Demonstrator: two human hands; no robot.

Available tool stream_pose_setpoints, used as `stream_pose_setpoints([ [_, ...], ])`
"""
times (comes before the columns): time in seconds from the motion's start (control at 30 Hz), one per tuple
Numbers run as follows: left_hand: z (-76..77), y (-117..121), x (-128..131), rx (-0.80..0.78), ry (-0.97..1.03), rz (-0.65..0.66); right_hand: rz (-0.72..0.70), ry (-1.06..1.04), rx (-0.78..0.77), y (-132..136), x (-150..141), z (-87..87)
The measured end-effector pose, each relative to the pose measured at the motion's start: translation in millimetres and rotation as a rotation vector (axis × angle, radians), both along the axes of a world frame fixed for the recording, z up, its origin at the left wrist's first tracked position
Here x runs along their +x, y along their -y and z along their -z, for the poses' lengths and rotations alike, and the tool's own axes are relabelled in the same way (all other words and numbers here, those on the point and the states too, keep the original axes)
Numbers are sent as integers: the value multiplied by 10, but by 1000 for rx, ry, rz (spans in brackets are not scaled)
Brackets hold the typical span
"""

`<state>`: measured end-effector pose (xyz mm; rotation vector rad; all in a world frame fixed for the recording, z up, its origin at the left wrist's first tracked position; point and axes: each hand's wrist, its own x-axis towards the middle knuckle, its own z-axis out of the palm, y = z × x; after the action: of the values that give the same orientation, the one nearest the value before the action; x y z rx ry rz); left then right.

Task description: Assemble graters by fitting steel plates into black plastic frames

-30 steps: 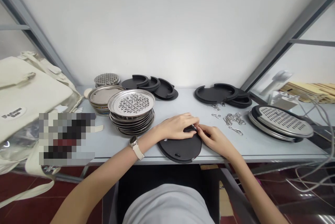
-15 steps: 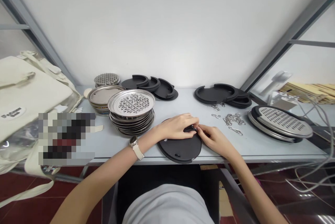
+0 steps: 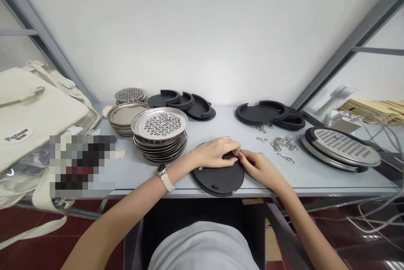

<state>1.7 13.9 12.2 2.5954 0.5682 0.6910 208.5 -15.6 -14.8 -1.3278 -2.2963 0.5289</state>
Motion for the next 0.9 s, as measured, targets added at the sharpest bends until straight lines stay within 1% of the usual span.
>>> stream_pose_setpoints([
  [0.6, 20, -19, 4, 70, 12, 29, -10, 12, -30, 1, 1, -24],
  [0.9, 10, -14, -2, 59, 3, 23, -7, 16, -39, 4, -2, -20],
])
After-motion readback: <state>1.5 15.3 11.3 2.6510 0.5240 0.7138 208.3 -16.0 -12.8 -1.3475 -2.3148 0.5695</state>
